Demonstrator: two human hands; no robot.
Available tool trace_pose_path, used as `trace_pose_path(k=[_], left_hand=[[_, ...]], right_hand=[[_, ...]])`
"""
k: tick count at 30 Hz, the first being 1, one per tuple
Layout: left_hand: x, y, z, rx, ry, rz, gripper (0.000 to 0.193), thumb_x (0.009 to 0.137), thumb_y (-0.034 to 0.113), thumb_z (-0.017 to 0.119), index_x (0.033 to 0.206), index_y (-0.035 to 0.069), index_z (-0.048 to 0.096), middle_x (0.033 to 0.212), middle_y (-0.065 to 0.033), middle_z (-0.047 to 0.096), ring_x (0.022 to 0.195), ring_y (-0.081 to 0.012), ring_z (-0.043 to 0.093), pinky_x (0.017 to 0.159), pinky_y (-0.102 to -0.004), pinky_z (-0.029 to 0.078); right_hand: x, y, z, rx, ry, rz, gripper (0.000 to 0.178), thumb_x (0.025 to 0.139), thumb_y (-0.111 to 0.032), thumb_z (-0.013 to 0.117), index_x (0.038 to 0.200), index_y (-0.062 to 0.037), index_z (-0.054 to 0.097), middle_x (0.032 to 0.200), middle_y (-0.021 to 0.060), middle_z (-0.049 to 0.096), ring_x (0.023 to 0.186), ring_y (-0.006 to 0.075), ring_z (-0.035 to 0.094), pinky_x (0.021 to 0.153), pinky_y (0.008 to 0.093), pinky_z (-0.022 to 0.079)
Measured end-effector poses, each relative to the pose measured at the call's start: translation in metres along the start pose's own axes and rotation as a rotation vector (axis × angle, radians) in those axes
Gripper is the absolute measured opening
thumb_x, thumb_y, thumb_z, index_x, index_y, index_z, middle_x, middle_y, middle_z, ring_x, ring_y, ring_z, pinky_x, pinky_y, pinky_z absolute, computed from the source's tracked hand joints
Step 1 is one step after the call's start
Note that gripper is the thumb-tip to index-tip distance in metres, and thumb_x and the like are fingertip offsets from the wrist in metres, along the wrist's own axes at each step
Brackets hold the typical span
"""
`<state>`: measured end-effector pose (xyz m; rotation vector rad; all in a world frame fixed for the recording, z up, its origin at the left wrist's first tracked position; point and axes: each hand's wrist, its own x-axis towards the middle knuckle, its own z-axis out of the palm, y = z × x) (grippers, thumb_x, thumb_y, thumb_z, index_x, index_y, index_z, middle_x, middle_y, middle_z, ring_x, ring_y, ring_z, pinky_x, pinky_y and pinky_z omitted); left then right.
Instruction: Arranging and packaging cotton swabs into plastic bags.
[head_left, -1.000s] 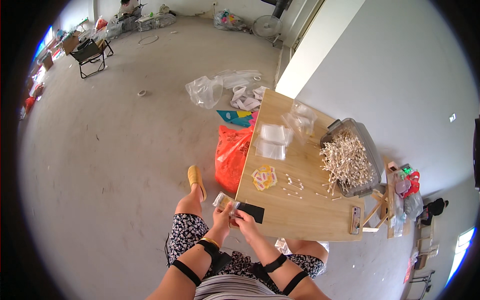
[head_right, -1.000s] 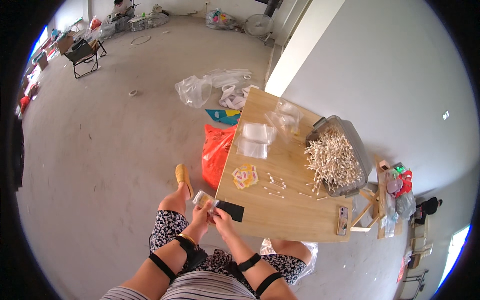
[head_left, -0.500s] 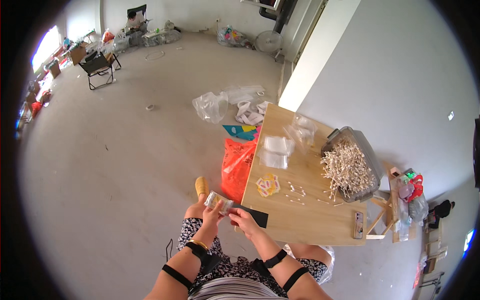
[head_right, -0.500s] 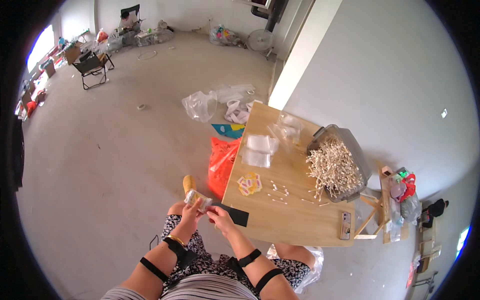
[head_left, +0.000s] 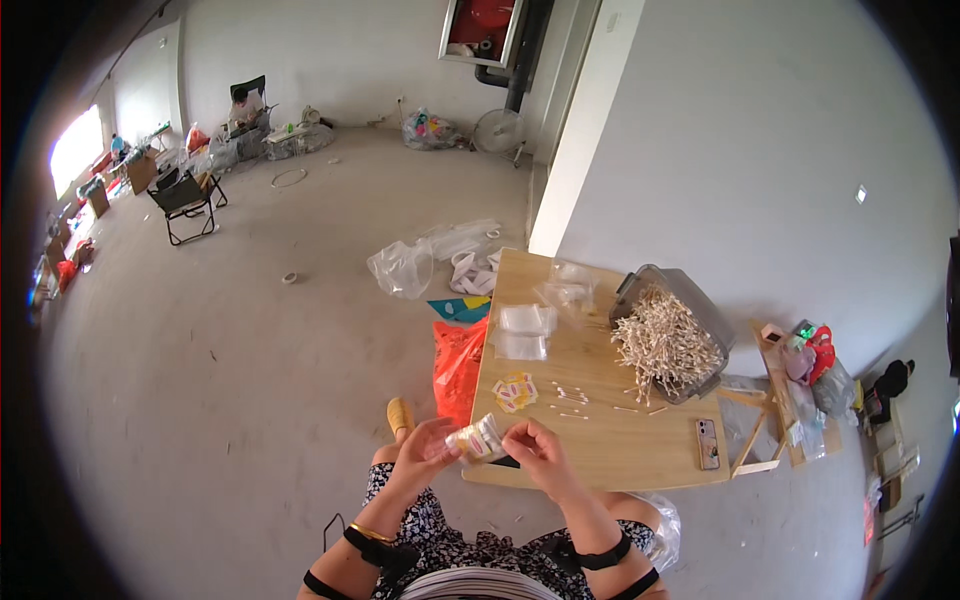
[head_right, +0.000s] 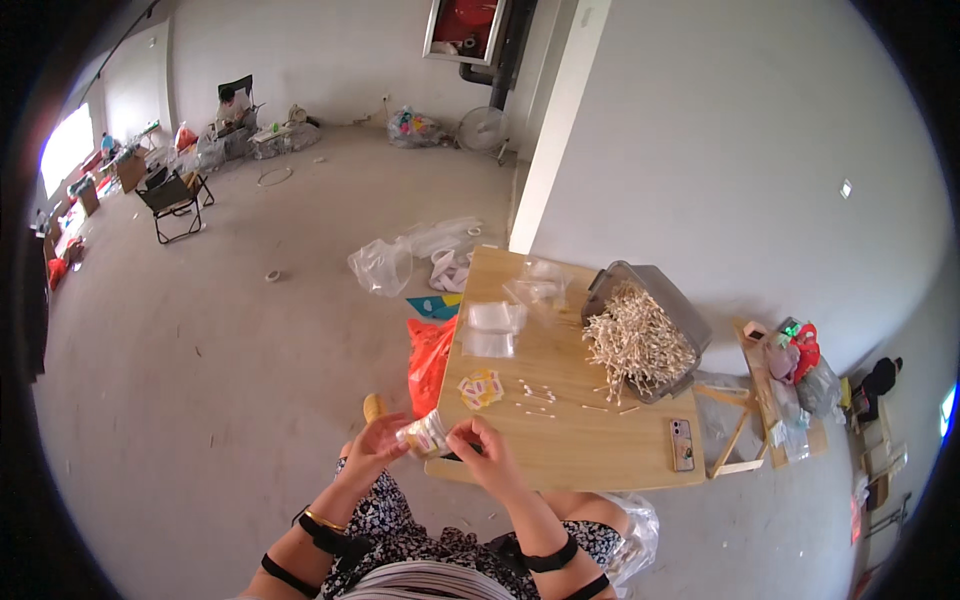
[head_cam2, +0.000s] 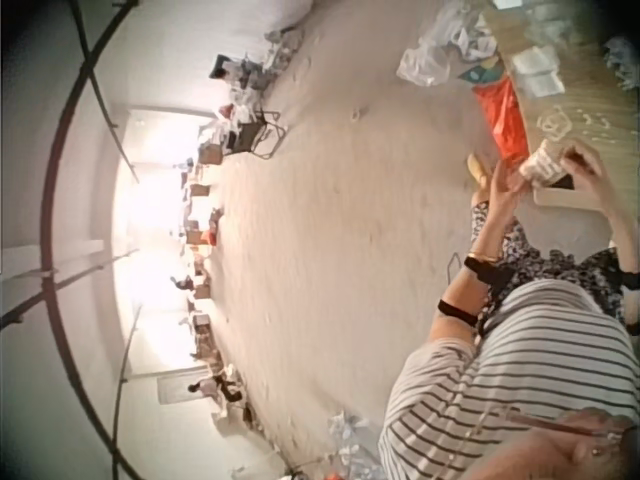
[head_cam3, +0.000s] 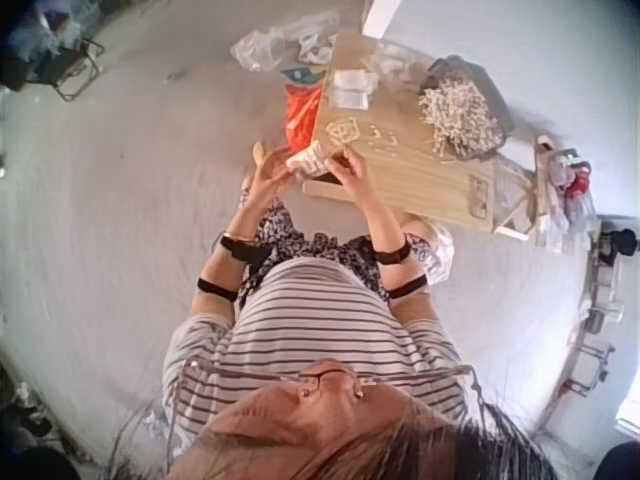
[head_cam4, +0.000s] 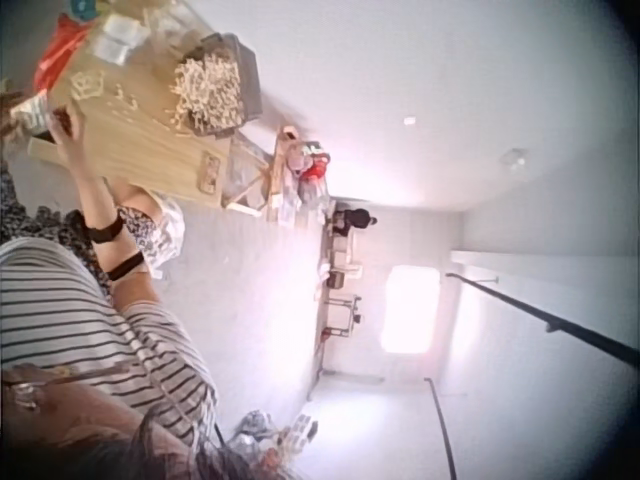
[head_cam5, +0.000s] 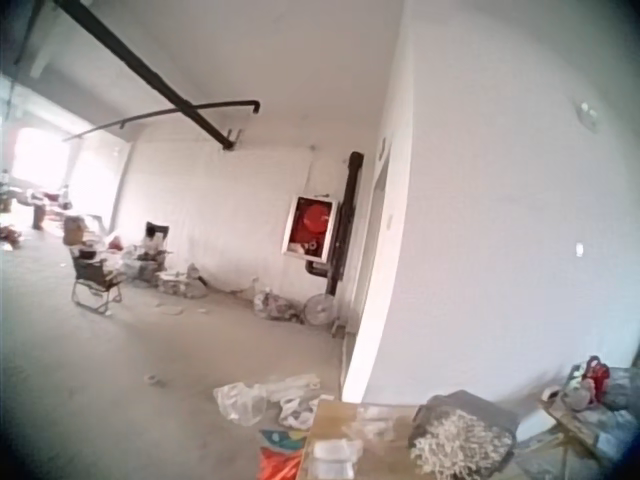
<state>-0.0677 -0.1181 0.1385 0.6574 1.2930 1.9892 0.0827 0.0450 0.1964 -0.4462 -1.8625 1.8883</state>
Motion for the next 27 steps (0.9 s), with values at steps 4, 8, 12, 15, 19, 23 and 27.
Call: trace_pose_path(k=[4,8,12,15,19,23,27], left_hand=[[0.006,0.049,0.037,0.549,-0.308,0.067,0.04,0.086,0.022,0.082,0.115,-0.002,0.068,0.099,-0.0038,0.071,0.097,-0.0126,0.066,0.081,-0.0275,0.053],[0.0,0.062,0.066,0.483,-0.331,-0.089,0.029,0.088,0.024,0.08,0.096,-0.001,0.068,0.066,0.0065,0.047,0.063,-0.0036,0.037,0.053,-0.0266,0.032],[-0.008,0.068,0.081,0.647,-0.297,-0.017,0.027,0.086,0.023,0.082,0.096,0.001,0.069,0.067,0.0056,0.053,0.062,-0.0037,0.044,0.053,-0.0263,0.036],[-0.013,0.081,0.095,0.733,-0.291,0.013,0.025,0.087,0.019,0.08,0.089,0.0,0.065,0.064,0.0032,0.05,0.061,-0.0041,0.042,0.052,-0.0276,0.034],[-0.012,0.078,0.098,0.66,-0.298,0.066,0.022,0.088,0.016,0.078,0.086,0.0,0.064,0.062,0.0027,0.048,0.06,-0.004,0.041,0.051,-0.0276,0.033],[-0.016,0.076,0.1,0.593,-0.286,0.021,0.02,0.088,0.016,0.077,0.091,0.0,0.066,0.064,0.0057,0.047,0.06,-0.0031,0.039,0.051,-0.026,0.031],[-0.012,0.066,0.096,0.703,-0.301,0.049,0.02,0.088,0.016,0.078,0.096,0.0,0.069,0.065,0.0082,0.046,0.06,-0.0023,0.038,0.051,-0.0249,0.03]], right_hand=[[-0.025,-0.022,-0.019,-0.178,-0.112,-0.019,0.011,0.098,-0.013,0.067,0.1,-0.0036,0.062,0.098,-0.001,0.063,0.093,0.0075,0.058,0.085,0.027,0.047],[-0.038,-0.028,-0.021,-0.221,-0.028,-0.2,0.014,0.094,-0.013,0.07,0.103,-0.0038,0.066,0.103,0.0032,0.066,0.093,0.0136,0.061,0.081,0.0282,0.048],[-0.049,-0.07,-0.012,-0.505,0.012,-0.387,0.021,0.093,-0.011,0.071,0.111,-0.0023,0.068,0.113,0.0081,0.066,0.101,0.0201,0.064,0.087,0.0313,0.05],[-0.056,-0.073,-0.012,-0.443,0.005,-0.338,0.026,0.091,-0.009,0.071,0.116,-0.002,0.069,0.119,0.0107,0.065,0.107,0.0242,0.065,0.092,0.0332,0.051],[-0.061,-0.077,-0.008,-0.377,0.027,-0.32,0.025,0.091,-0.005,0.071,0.115,-0.0023,0.069,0.12,0.0119,0.066,0.112,0.0242,0.063,0.096,0.0335,0.049],[-0.061,-0.074,-0.01,-0.39,0.014,-0.359,0.023,0.091,-0.008,0.071,0.114,-0.0031,0.07,0.118,0.0104,0.066,0.108,0.0246,0.065,0.091,0.0331,0.051],[-0.061,-0.072,-0.014,-0.395,0.094,-0.385,0.017,0.091,-0.007,0.071,0.107,-0.0028,0.07,0.111,0.0103,0.067,0.104,0.0254,0.064,0.09,0.0341,0.05]])
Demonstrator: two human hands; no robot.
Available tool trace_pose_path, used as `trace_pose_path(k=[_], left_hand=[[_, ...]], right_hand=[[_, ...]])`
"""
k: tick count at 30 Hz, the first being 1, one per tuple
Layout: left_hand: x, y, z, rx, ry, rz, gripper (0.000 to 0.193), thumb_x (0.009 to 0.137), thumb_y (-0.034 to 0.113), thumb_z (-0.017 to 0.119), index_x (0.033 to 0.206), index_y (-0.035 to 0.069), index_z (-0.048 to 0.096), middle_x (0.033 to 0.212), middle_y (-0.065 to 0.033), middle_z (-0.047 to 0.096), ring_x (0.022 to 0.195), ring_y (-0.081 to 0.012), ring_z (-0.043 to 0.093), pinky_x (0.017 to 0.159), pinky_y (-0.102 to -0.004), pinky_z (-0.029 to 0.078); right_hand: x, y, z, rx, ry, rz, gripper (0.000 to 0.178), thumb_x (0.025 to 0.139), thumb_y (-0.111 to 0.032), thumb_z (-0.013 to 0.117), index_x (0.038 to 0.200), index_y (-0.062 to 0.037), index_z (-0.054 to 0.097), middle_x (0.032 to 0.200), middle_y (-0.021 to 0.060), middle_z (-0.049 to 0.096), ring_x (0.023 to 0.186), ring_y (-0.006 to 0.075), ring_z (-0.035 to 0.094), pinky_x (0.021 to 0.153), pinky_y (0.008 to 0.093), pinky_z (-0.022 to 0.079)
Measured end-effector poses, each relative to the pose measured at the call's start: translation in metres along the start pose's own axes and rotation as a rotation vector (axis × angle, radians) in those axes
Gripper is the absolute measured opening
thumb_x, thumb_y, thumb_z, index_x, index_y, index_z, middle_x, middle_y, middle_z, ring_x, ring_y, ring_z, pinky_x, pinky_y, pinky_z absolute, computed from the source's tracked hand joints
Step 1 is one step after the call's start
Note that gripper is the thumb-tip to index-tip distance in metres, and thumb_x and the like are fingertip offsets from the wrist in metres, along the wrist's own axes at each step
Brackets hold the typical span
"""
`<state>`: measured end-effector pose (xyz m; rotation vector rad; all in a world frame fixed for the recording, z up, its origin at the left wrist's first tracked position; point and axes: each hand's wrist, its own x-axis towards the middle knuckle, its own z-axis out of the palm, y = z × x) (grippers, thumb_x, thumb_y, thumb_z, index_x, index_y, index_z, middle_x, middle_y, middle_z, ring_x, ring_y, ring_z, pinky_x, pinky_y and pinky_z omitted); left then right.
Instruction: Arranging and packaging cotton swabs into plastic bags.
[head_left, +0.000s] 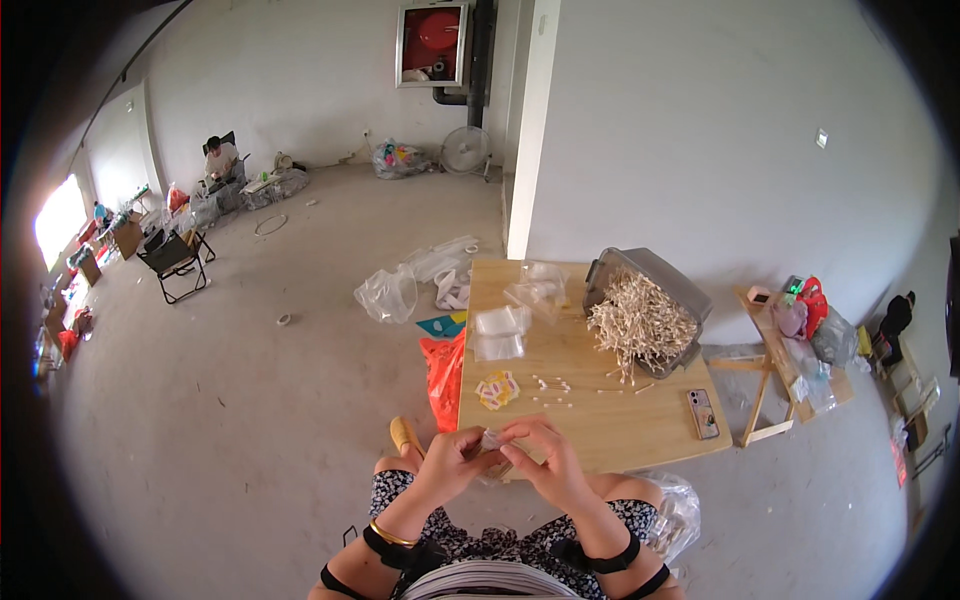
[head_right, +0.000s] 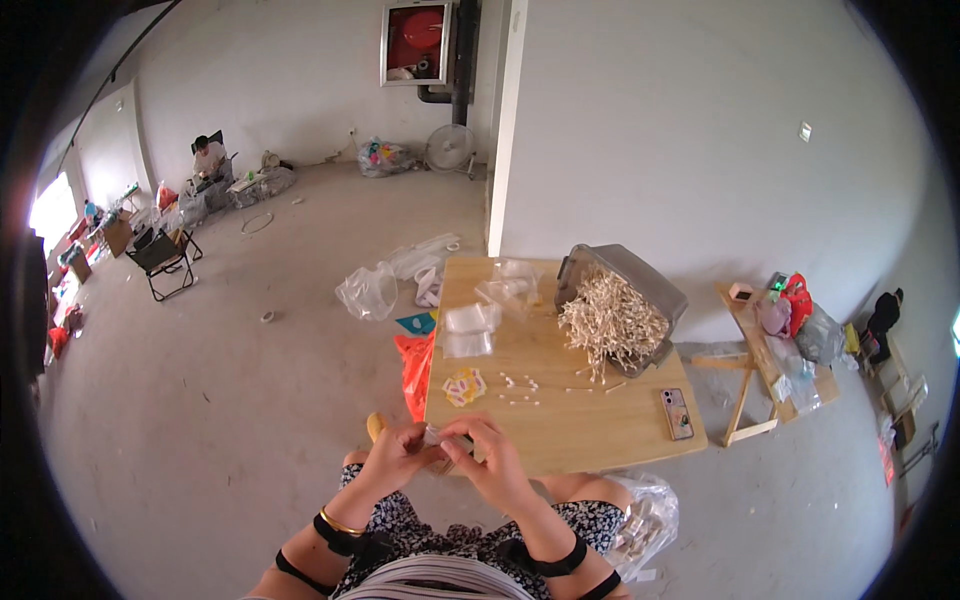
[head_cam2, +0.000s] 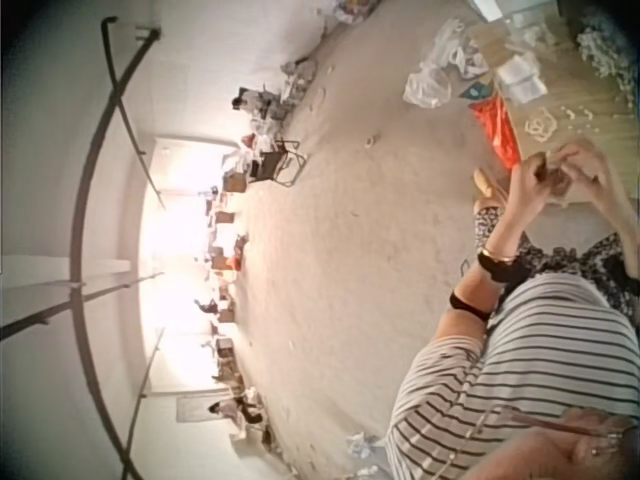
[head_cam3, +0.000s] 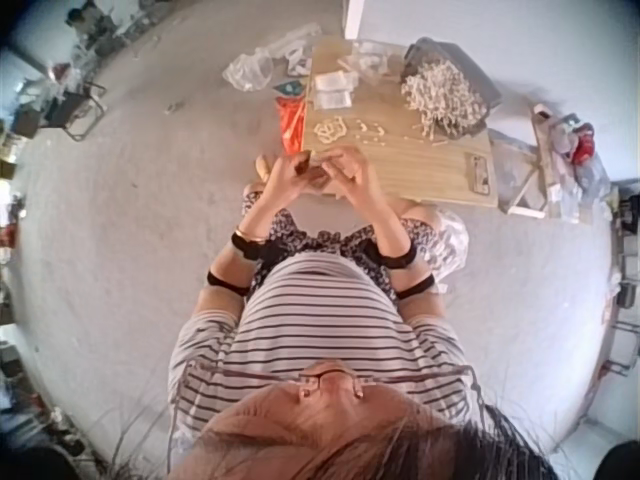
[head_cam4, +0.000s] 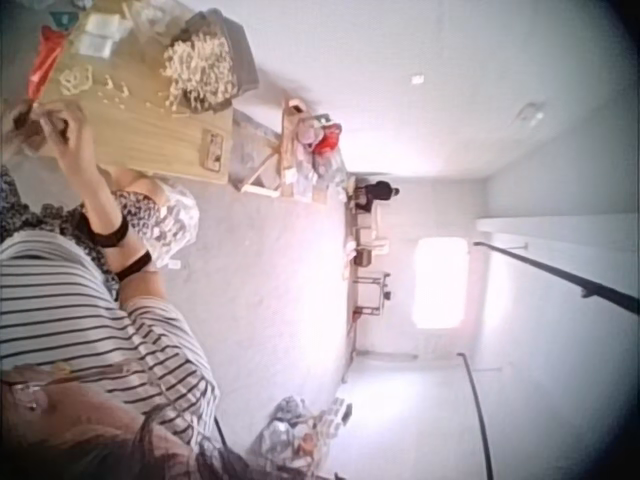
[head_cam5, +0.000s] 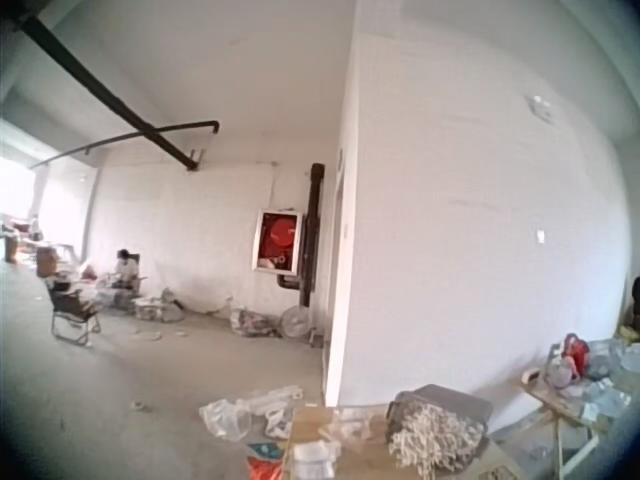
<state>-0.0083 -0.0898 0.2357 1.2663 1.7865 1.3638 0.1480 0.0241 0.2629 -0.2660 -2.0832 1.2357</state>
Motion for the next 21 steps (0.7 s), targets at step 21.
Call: trace_pose_path(k=[21], left_hand=[[-0.003,0.003,0.012,-0.556,-0.248,-0.166,0.029,0.091,0.011,0.076,0.116,-0.001,0.068,0.104,-0.0042,0.074,0.095,-0.0097,0.069,0.086,-0.0242,0.055]], right_hand=[[-0.008,-0.009,-0.021,-0.142,0.028,0.074,0.009,0.09,-0.003,0.068,0.098,-0.0042,0.069,0.093,0.0099,0.066,0.09,0.0281,0.066,0.078,0.0357,0.051]])
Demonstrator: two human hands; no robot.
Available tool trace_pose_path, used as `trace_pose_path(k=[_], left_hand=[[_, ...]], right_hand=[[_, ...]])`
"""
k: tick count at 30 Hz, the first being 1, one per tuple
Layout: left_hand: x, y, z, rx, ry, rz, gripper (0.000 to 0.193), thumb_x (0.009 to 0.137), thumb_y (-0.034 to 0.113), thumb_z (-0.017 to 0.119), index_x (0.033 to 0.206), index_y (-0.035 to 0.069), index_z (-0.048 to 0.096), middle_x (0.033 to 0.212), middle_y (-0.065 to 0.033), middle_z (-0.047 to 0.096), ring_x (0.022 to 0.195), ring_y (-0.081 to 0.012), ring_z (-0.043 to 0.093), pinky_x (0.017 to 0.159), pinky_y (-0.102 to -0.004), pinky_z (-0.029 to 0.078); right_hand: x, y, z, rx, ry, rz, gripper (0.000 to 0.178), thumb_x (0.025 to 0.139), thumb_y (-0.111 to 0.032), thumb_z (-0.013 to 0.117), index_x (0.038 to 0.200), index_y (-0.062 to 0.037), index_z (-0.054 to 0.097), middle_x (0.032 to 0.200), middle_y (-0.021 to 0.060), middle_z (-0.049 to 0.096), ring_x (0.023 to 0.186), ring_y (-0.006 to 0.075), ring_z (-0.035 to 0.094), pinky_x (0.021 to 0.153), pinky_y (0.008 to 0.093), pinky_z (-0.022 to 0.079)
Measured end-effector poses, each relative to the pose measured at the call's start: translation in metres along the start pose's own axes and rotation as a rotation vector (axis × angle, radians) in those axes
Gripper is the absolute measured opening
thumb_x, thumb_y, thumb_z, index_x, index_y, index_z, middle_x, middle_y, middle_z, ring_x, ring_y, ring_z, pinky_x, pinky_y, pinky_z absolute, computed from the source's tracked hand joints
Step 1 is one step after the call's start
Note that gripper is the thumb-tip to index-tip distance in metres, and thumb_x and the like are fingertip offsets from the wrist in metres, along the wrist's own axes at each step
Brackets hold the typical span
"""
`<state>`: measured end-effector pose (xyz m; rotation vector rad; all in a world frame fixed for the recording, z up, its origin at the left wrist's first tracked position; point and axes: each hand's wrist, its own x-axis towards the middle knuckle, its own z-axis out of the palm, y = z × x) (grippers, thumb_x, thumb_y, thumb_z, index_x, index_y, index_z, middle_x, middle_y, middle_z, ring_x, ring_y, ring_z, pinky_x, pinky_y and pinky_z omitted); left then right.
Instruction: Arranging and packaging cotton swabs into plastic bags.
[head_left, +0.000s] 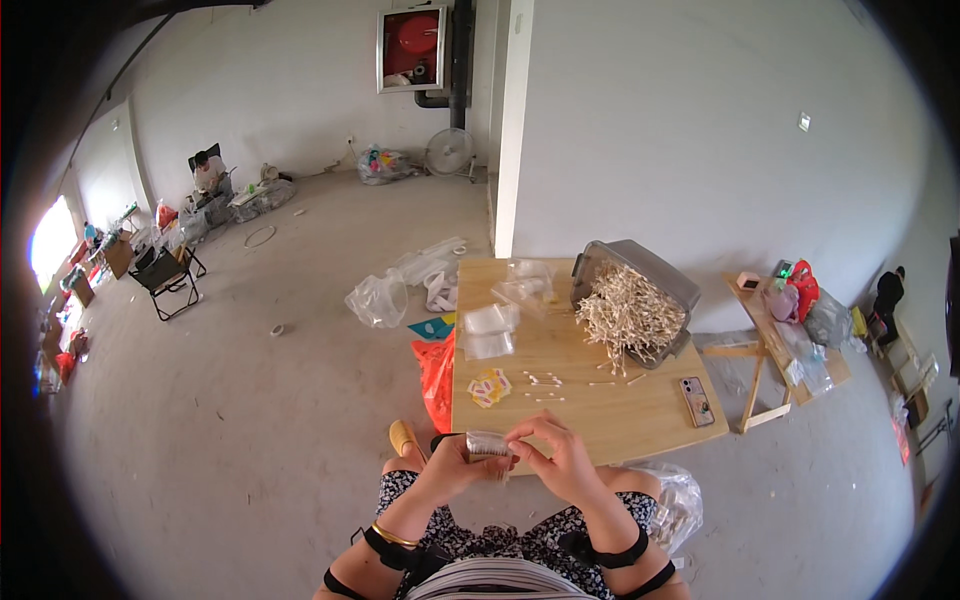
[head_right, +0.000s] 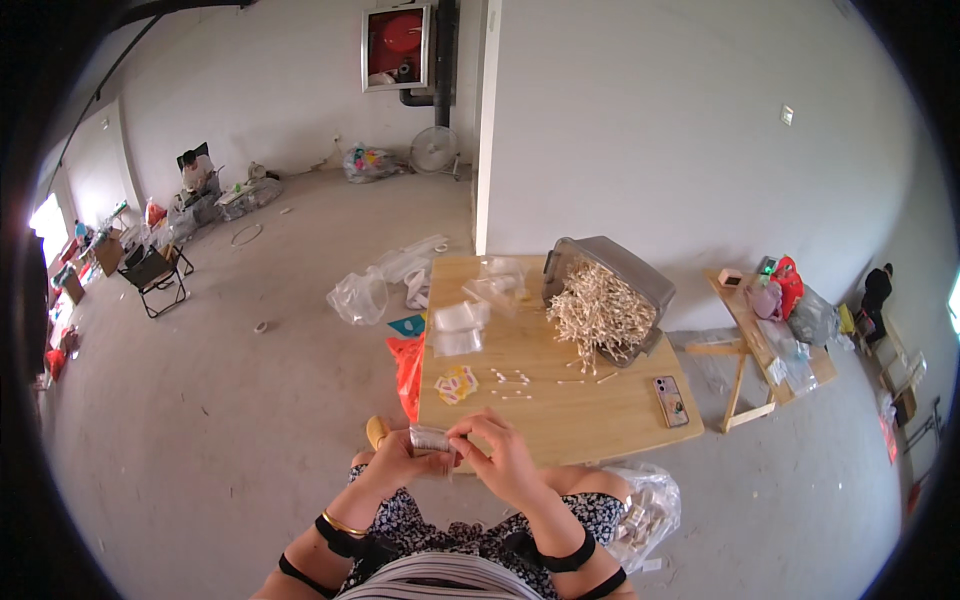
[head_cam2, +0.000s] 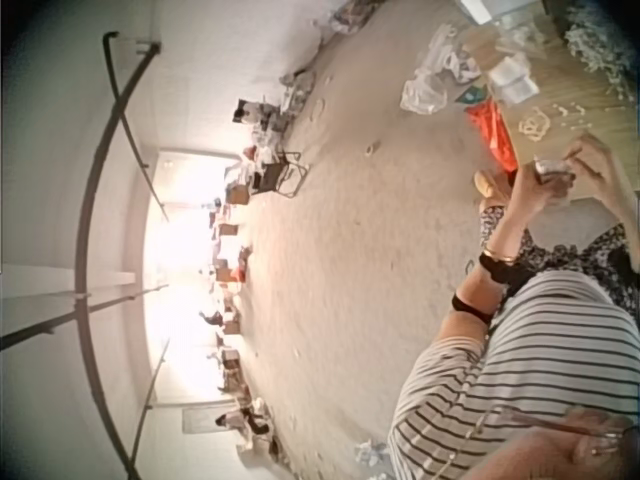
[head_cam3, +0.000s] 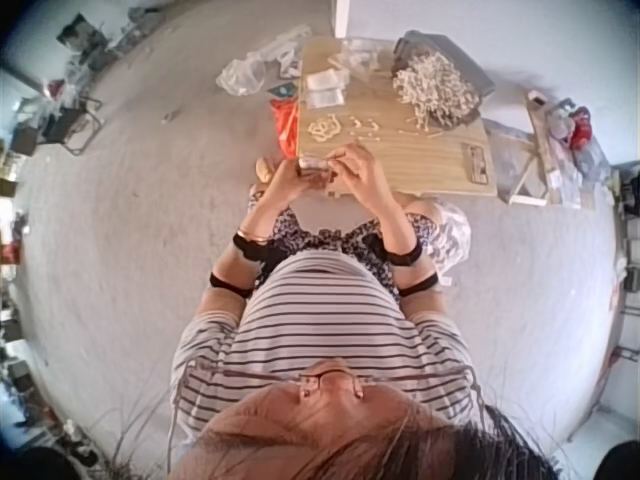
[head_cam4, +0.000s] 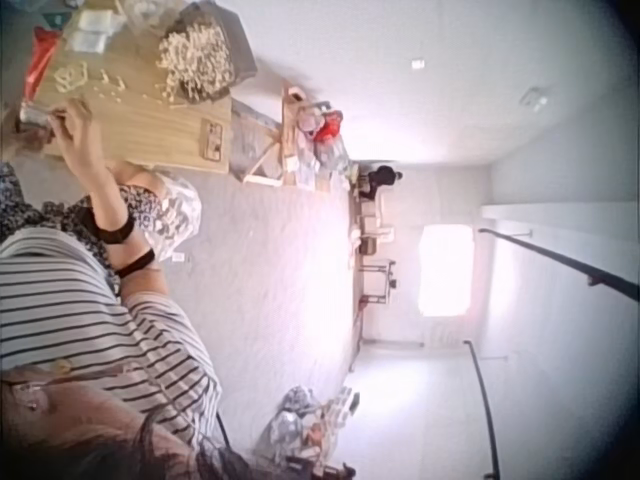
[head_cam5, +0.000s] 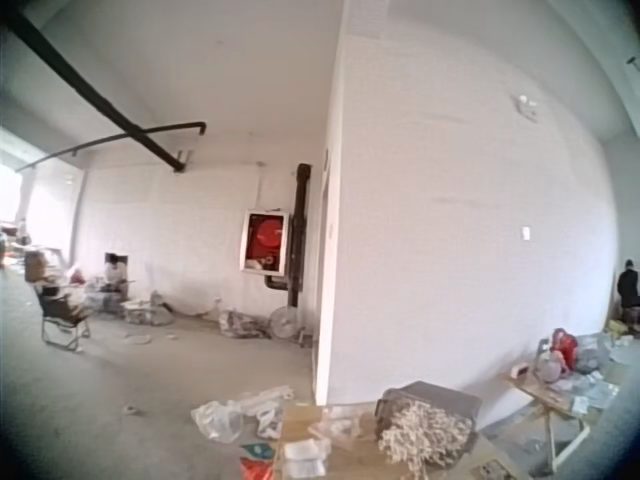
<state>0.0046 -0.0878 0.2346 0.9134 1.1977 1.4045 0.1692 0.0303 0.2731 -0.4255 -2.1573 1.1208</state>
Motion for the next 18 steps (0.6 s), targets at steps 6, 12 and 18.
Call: trace_pose_path(k=[6,12,18], left_hand=[[0.0,0.006,0.001,0.066,-0.047,0.014,0.027,0.091,0.011,0.076,0.114,-0.001,0.069,0.1,-0.0036,0.075,0.093,-0.0096,0.069,0.084,-0.025,0.055],[0.001,0.013,0.01,0.076,-0.035,0.03,0.025,0.09,0.01,0.076,0.111,-0.002,0.07,0.101,-0.0047,0.075,0.093,-0.0102,0.07,0.083,-0.0251,0.054],[0.005,0.004,0.005,0.106,-0.036,0.046,0.026,0.09,0.008,0.076,0.113,-0.001,0.07,0.102,-0.004,0.075,0.092,-0.0095,0.069,0.081,-0.0249,0.054]], right_hand=[[0.0,0.007,-0.008,-0.048,-0.112,-0.178,0.01,0.09,-0.002,0.067,0.099,-0.0066,0.068,0.101,0.0098,0.066,0.098,0.029,0.065,0.084,0.0376,0.051],[0.001,-0.001,-0.017,0.036,-0.075,-0.06,0.008,0.091,-0.002,0.066,0.098,-0.0055,0.067,0.102,0.0107,0.066,0.1,0.0285,0.064,0.086,0.0379,0.05],[0.001,-0.004,-0.015,0.011,-0.06,-0.115,0.013,0.09,-0.003,0.068,0.102,-0.0037,0.068,0.109,0.01,0.067,0.102,0.0289,0.064,0.09,0.037,0.051]])
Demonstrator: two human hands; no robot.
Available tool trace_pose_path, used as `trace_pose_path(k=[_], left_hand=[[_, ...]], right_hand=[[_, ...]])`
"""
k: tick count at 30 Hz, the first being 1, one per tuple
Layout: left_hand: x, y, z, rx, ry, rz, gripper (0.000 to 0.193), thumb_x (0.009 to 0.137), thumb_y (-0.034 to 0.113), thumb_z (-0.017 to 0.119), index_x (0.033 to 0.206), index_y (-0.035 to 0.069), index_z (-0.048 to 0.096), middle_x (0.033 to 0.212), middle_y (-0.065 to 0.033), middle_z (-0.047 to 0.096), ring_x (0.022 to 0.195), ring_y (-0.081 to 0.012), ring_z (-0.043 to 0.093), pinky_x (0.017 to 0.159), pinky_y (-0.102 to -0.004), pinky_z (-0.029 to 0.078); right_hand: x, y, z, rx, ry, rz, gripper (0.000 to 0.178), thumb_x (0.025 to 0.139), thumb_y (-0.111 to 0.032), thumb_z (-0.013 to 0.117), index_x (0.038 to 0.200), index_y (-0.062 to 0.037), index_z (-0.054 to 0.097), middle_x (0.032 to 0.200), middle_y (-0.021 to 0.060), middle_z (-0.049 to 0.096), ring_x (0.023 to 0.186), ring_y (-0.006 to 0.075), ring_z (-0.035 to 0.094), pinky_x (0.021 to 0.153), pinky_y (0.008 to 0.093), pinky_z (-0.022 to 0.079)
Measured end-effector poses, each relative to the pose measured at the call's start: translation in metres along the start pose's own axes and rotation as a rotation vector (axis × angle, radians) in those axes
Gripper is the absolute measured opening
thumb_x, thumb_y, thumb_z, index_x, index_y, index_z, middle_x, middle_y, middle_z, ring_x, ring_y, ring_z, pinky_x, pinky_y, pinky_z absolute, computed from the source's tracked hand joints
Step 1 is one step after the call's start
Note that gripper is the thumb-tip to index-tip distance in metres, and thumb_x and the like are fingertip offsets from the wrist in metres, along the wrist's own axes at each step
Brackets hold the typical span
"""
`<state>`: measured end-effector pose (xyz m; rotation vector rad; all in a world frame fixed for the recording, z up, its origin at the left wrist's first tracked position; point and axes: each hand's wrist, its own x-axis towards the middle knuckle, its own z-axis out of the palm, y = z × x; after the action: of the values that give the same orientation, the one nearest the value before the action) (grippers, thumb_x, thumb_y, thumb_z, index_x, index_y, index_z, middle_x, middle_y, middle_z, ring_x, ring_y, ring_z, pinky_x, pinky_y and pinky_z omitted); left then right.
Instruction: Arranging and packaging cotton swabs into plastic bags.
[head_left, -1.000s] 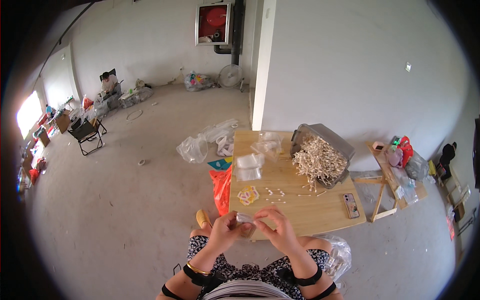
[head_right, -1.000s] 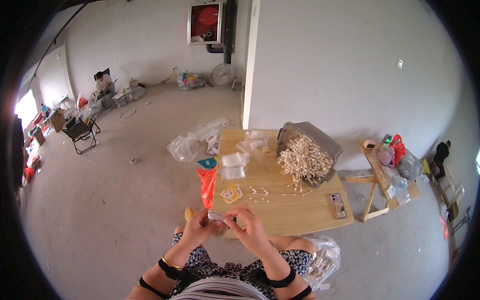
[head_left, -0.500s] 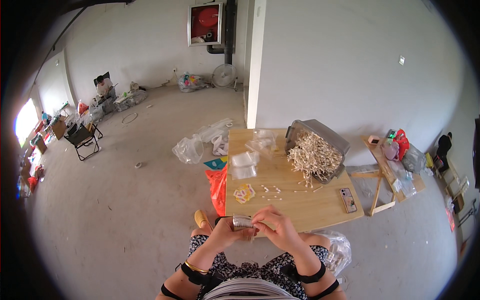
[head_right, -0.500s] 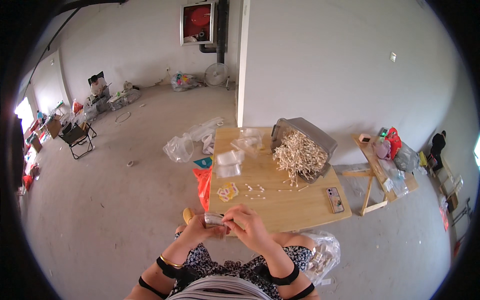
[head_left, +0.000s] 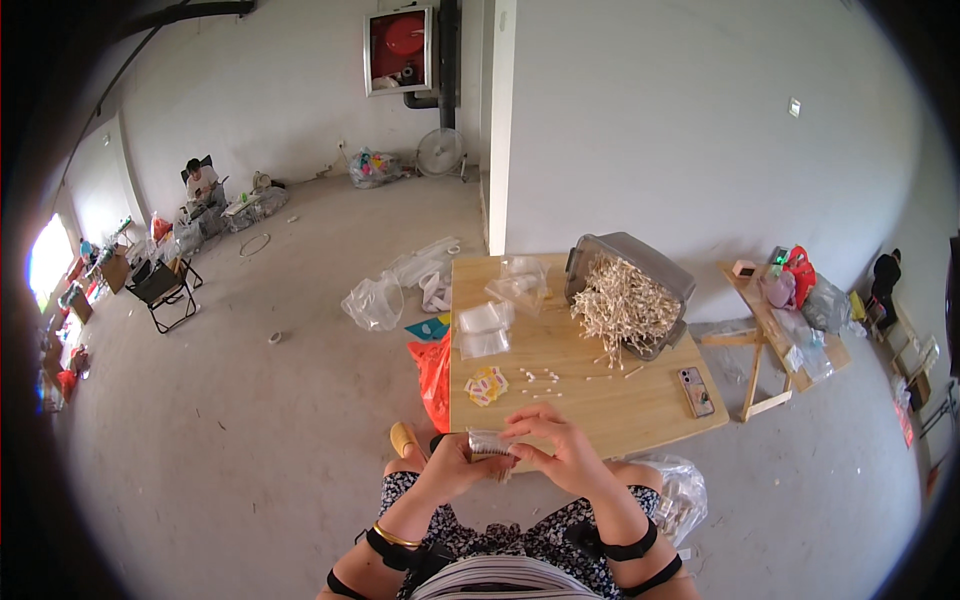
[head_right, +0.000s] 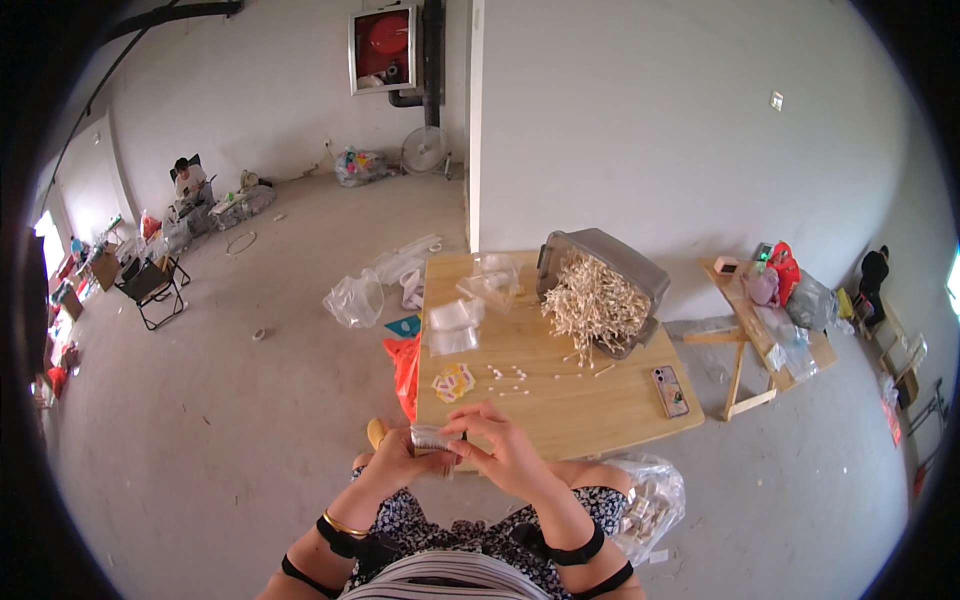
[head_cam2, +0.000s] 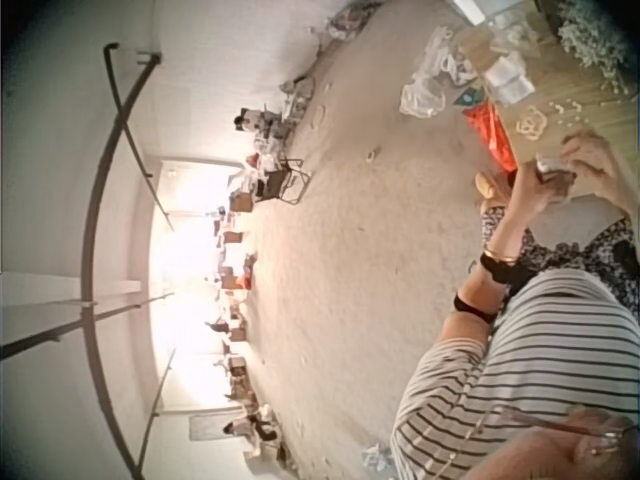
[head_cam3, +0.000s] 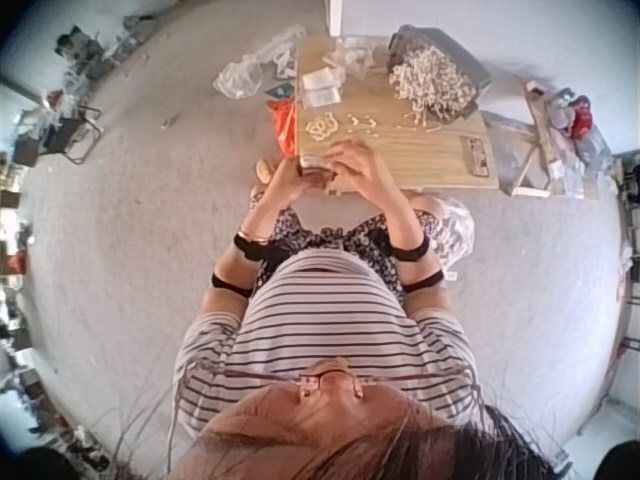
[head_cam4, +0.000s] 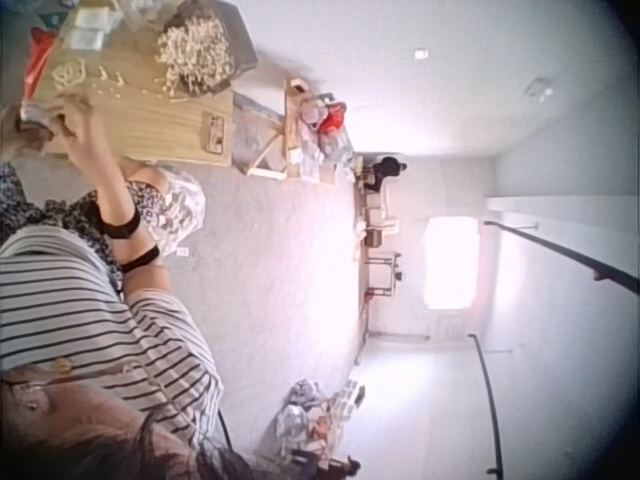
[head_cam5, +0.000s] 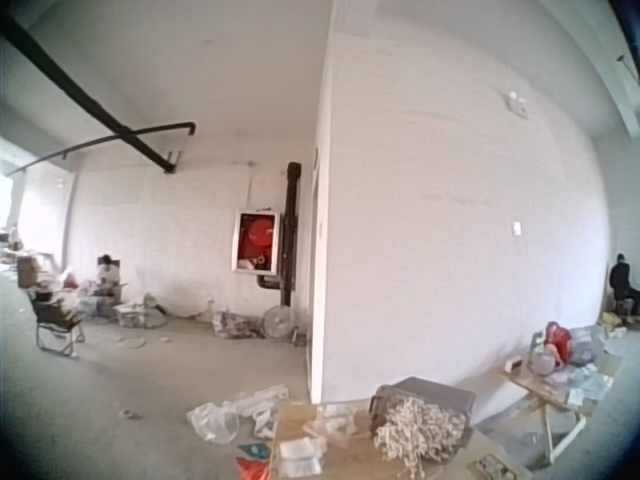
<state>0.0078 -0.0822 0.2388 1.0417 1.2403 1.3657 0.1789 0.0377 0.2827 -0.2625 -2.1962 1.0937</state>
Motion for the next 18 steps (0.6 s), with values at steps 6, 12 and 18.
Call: trace_pose_path(k=[6,12,18], left_hand=[[0.002,-0.005,0.0,-0.017,0.056,0.016,0.025,0.09,0.008,0.077,0.113,-0.001,0.07,0.1,-0.0019,0.074,0.09,-0.0077,0.067,0.079,-0.024,0.054],[0.0,-0.001,0.001,0.058,0.079,-0.003,0.027,0.09,0.008,0.076,0.114,-0.001,0.069,0.103,-0.0035,0.074,0.09,-0.0077,0.067,0.079,-0.0243,0.054],[0.005,0.005,0.004,-0.008,-0.021,-0.016,0.027,0.091,0.008,0.075,0.116,-0.002,0.068,0.105,-0.0056,0.074,0.092,-0.0098,0.068,0.08,-0.0252,0.054]], right_hand=[[-0.001,0.006,0.004,0.013,0.022,0.01,0.013,0.088,-0.005,0.071,0.101,-0.0052,0.069,0.109,0.0096,0.068,0.103,0.0294,0.065,0.09,0.0385,0.051],[0.001,0.008,-0.003,-0.146,-0.034,-0.047,0.009,0.087,-0.004,0.071,0.094,-0.0044,0.067,0.098,0.0103,0.066,0.095,0.0326,0.064,0.082,0.0401,0.051],[0.0,0.007,-0.004,-0.05,0.054,-0.007,0.011,0.087,-0.003,0.071,0.097,-0.0039,0.066,0.097,0.0116,0.065,0.09,0.0322,0.064,0.08,0.0388,0.05]])
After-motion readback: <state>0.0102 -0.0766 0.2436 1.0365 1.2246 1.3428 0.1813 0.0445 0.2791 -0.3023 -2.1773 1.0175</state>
